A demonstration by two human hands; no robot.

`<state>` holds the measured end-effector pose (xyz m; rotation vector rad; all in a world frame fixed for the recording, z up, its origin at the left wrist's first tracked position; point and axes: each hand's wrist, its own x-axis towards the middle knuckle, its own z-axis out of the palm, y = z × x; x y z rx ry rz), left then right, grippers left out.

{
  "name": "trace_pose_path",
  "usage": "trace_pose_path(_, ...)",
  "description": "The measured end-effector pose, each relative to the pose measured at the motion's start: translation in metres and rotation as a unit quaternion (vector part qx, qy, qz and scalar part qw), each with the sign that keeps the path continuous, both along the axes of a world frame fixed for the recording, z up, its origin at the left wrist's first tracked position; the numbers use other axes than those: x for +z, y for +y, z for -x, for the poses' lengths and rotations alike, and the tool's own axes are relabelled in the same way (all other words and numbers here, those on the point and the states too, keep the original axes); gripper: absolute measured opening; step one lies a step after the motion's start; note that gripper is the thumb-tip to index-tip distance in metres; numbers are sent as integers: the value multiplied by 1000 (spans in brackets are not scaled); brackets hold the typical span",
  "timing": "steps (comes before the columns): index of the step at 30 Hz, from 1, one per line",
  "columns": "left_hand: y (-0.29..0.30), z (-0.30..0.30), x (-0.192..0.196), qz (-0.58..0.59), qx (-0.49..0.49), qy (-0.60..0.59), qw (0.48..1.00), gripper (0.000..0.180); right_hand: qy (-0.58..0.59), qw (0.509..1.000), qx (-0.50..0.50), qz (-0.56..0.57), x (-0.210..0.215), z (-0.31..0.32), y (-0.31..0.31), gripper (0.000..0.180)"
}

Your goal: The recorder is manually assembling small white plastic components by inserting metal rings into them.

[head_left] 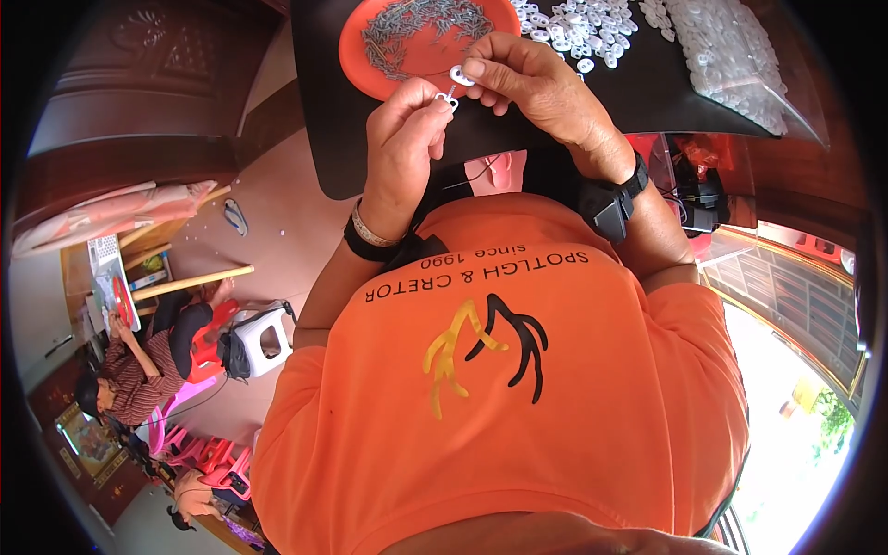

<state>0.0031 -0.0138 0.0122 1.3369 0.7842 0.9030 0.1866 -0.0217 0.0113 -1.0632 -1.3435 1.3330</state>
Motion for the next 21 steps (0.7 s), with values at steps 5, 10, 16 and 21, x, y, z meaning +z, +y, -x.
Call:
trace_pose_path(5, -1, -1, 0, 1, 12, 26, 1000, 18, -5, 1000, -2, 17, 2, 1, -1, 20)
trace_pose_path(10, -2, -1, 0, 0, 16, 29, 999, 17, -12, 1000, 1, 12, 1, 3, -2, 21)
trace_pose_path(16, -2, 0, -2, -1, 15, 36, 999, 16, -6, 1000, -18, -3, 2, 6, -3, 23)
trace_pose_path(21, -2, 1, -3, -8, 12, 41, 999, 15, -12, 1000, -25, -10, 0, 8, -3, 23)
